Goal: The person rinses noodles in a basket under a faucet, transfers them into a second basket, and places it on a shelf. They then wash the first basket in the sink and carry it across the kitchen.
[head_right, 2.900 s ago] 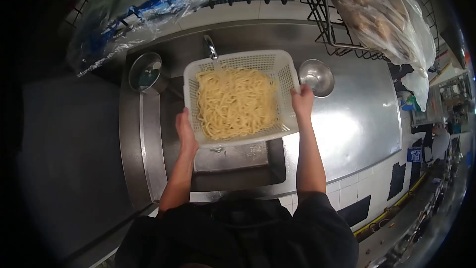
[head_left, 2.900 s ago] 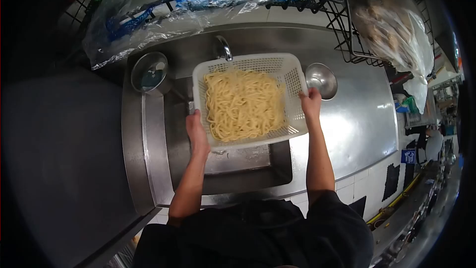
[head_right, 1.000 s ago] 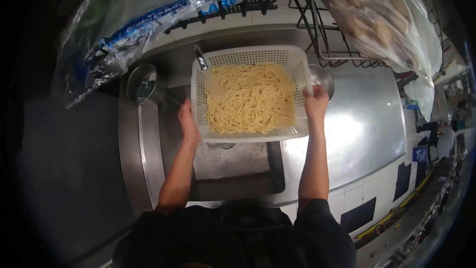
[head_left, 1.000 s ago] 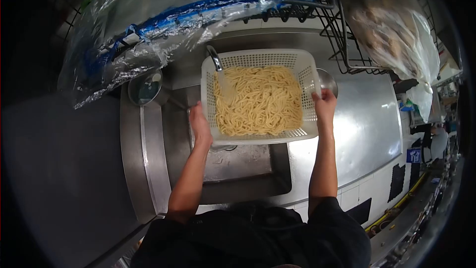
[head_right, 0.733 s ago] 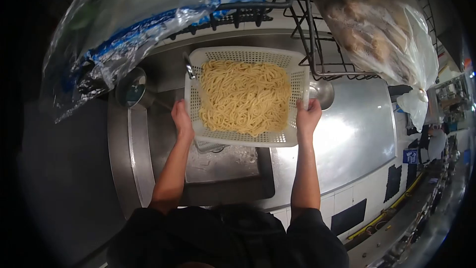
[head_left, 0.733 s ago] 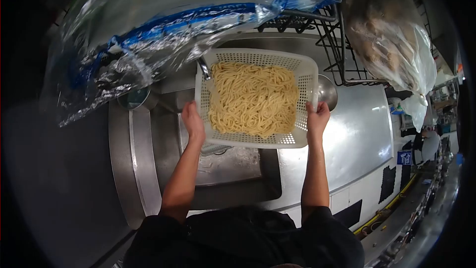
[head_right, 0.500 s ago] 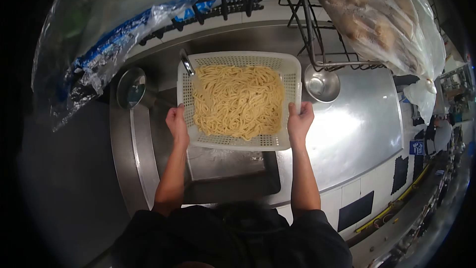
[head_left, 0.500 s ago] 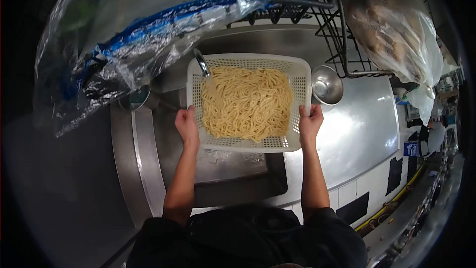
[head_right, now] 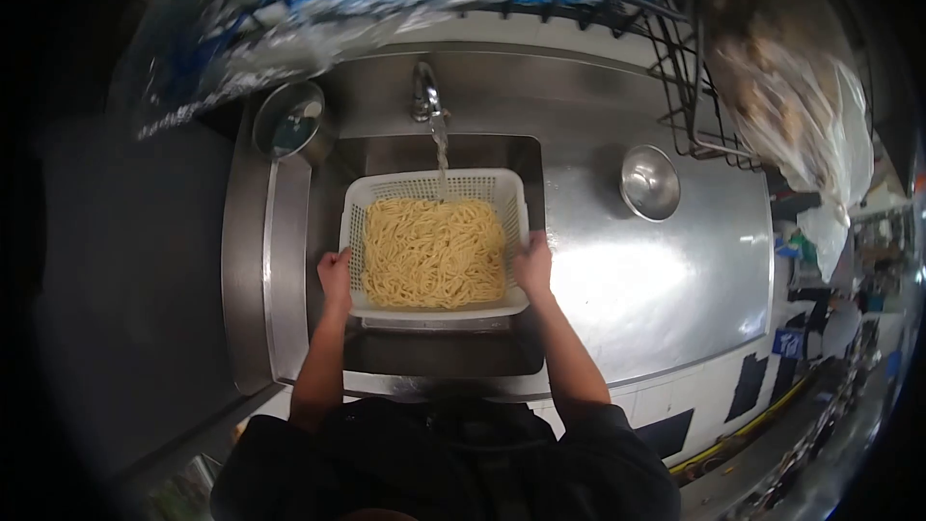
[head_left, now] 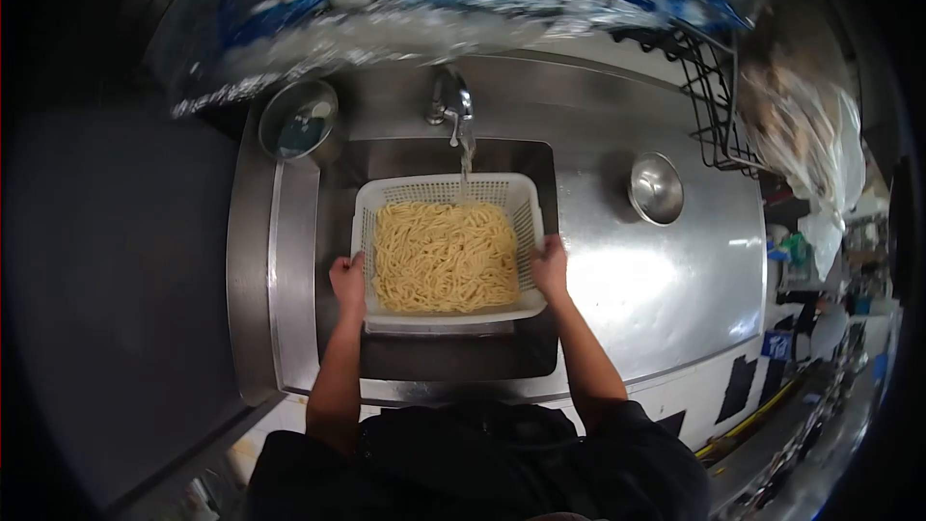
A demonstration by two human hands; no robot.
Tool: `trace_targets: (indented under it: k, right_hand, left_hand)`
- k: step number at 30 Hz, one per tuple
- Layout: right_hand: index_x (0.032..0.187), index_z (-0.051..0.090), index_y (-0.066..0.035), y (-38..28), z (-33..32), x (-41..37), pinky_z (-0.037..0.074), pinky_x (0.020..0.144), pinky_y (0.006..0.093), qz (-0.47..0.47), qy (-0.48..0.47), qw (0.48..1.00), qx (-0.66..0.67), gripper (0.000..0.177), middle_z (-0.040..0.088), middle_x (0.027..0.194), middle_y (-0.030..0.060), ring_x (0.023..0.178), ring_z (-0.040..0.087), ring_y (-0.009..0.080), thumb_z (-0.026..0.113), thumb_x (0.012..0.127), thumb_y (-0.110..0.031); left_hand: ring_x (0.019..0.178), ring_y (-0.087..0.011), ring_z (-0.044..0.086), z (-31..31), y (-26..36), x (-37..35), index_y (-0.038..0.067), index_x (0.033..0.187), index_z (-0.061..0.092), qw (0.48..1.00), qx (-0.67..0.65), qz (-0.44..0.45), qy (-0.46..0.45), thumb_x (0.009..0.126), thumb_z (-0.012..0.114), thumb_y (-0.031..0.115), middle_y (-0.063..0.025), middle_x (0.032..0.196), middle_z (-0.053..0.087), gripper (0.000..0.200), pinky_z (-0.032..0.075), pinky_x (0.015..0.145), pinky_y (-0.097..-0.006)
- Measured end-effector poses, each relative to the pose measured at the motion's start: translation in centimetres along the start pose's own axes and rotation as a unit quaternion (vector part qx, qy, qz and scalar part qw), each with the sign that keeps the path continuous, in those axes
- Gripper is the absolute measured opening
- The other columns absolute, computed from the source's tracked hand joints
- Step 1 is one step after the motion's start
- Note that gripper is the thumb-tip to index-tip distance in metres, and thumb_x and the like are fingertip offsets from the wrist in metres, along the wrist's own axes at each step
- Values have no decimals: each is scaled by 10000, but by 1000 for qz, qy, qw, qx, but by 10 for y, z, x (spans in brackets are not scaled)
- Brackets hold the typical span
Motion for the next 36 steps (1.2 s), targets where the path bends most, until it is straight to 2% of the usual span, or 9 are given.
trace_targets:
  k: [10,12,13,14,22,25,27,31,36]
  right_hand:
    - [1133,612,-8,-29,55,93,501,875,457,-114,-157,977,-84,430,661,1023,267,1006,632,429,677,715,-85]
    - [1225,605,-17,-59,71,132,489,909,443,-168,-205,964,-33,452,653,1050,279,1049,620,421,607,776,-66]
    - [1272,588,-22,-66,117,96,481,930,431,-136,-246,960,-12,488,649,1087,275,1078,613,413,624,789,-78]
    - [1272,588,-22,-84,109,82,481,930,431,-136,-243,960,-16,488,649,1087,275,1078,613,413,624,789,-78]
    - [1381,445,-34,2,45,-66,360,1064,475,68,72,991,-88,704,577,1234,193,1186,522,397,783,790,-213]
    - [1384,432,-53,70,48,-96,405,1024,524,407,-99,875,242,645,579,1235,180,1167,548,371,729,866,-298]
    - [1396,414,-76,57,58,-112,504,884,556,557,-339,629,424,587,584,1232,178,1052,611,350,634,942,-376]
    - [1252,532,-103,33,84,-114,570,713,515,549,-126,734,380,420,616,1145,135,838,651,297,622,952,-383]
    - [1114,611,-75,69,74,-103,504,583,415,499,-134,814,264,373,661,937,93,750,641,252,702,907,-372]
  left_hand:
    - [915,-314,669,24,-135,-99,24,1154,572,960,16,-257,115,896,679,420,-152,1021,679,484,541,777,-422]
    - [978,-357,655,32,-80,-163,-50,1197,525,926,274,112,-234,930,621,354,-183,1143,643,494,549,825,-449]
    - [1008,-363,636,32,-110,-166,-26,1236,501,968,7,-220,-117,934,603,338,-173,1164,627,484,541,852,-464]
    - [1038,-369,618,59,-94,-180,-2,1274,476,821,-249,-513,18,938,584,322,-162,1185,610,479,534,879,-479]
    - [1226,-300,467,148,-82,-219,125,1348,470,696,-399,-530,-274,945,564,366,-77,1447,432,479,340,1065,-566]
    - [1233,-254,455,132,-64,-202,168,1405,468,744,-166,-447,-468,920,588,471,-53,1404,488,584,344,1030,-469]
    - [1153,-242,511,119,-62,-176,156,1317,549,776,-104,-406,-471,922,590,452,-55,1288,566,495,385,979,-429]
    - [697,-285,661,96,-76,-67,55,877,716,953,16,-3,-304,925,562,252,-118,828,718,255,502,619,-380]
    - [1186,-350,574,55,52,51,18,1406,465,868,420,266,5,917,552,232,-195,1324,573,540,437,1010,-476]
Point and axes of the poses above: each hand's wrist, its own x-axis towards the middle knuckle, its own z-axis out of the palm, y = z × x, the point moved 1 cm from there along x, towards the middle knuckle
